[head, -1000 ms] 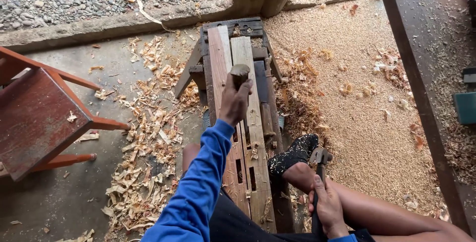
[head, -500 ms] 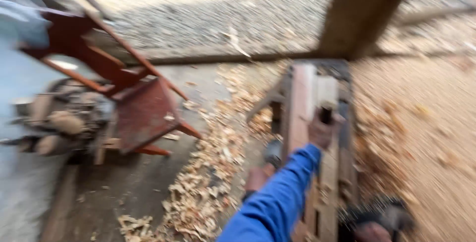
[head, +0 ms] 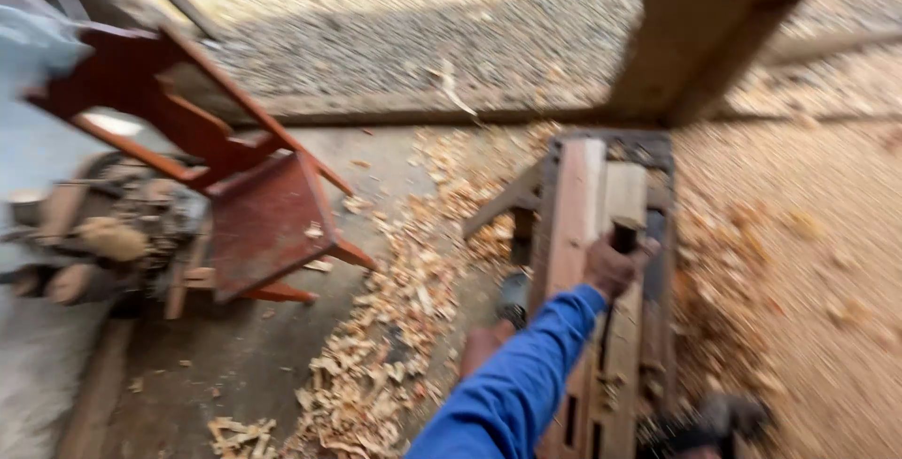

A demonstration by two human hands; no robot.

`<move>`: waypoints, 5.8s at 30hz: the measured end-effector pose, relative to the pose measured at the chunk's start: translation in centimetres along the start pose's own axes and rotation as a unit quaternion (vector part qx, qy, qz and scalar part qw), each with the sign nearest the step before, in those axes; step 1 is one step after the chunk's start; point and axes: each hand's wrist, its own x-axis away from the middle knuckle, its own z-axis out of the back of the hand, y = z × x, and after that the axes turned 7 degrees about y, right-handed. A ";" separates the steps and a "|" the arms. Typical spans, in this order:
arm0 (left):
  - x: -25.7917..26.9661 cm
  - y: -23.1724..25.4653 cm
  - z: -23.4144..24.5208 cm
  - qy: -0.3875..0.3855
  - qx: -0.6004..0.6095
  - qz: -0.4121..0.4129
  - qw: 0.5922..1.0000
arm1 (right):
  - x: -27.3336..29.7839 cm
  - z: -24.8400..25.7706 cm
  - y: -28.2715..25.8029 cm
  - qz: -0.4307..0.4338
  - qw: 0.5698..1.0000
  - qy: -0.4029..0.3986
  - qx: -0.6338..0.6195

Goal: Manually carving or shaping a wooden plank using a chisel and a hammer.

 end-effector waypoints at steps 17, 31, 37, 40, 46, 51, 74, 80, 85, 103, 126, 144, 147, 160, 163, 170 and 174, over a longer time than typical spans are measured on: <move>3.7 8.1 2.4 0.007 -0.038 -0.018 0.999 | -14.1 0.4 -36.1 0.116 0.988 -0.054 0.087; 3.8 7.3 1.8 0.006 -0.029 0.047 0.998 | -23.8 0.3 -31.4 0.353 0.917 0.123 0.136; 3.4 3.5 0.8 0.036 -0.051 0.062 0.996 | -23.4 2.0 -35.3 -0.092 0.810 -0.252 0.522; 4.7 3.0 0.8 -0.022 -0.023 0.185 0.982 | -25.9 3.2 -35.8 0.004 0.894 -0.044 0.445; 4.9 5.0 1.0 0.058 -0.057 0.076 0.994 | -24.7 -0.1 -24.3 0.328 0.839 -0.222 0.372; 16.4 4.2 4.1 -0.246 0.235 -0.142 0.929 | -15.0 2.8 -32.7 0.053 0.880 -0.247 0.402; 11.2 14.3 14.1 0.091 -0.096 -0.301 0.945 | 14.4 4.4 -14.1 -0.240 0.957 0.069 -0.146; 16.2 11.6 8.8 0.059 0.202 -0.115 0.971 | 13.5 3.3 -11.6 -0.243 0.951 0.067 -0.180; 16.4 9.1 6.8 0.065 0.094 -0.207 0.972 | 14.3 3.1 -10.3 -0.240 0.951 0.078 -0.176; 17.2 9.6 5.1 -0.274 0.161 -0.170 0.933 | 13.9 2.1 -9.9 -0.253 0.957 0.070 -0.125; 23.1 7.3 8.2 -0.292 0.012 -0.515 0.806 | 12.6 3.0 -10.1 -0.289 0.924 0.113 -0.224; 17.9 16.7 13.0 -0.038 -0.006 -0.394 0.918 | 14.8 3.0 -15.1 -0.325 0.903 0.100 -0.265; 17.5 16.0 11.7 -0.134 -0.207 -0.252 0.936 | 14.4 2.9 -13.9 -0.309 0.907 0.109 -0.263; 13.8 7.5 8.8 -0.282 -0.561 -0.073 0.775 | 13.4 2.9 -9.9 -0.308 0.917 0.101 -0.234; 13.2 4.9 8.7 -0.293 -0.575 -0.105 0.757 | 13.2 3.1 -9.5 -0.318 0.906 0.112 -0.254; 8.7 11.7 16.0 0.073 -0.278 -0.407 0.867 | 14.5 3.2 -7.5 -0.316 0.901 0.102 -0.277; 8.3 18.1 17.9 0.082 0.013 -0.256 0.963 | 12.9 3.1 -9.7 -0.302 0.905 0.106 -0.281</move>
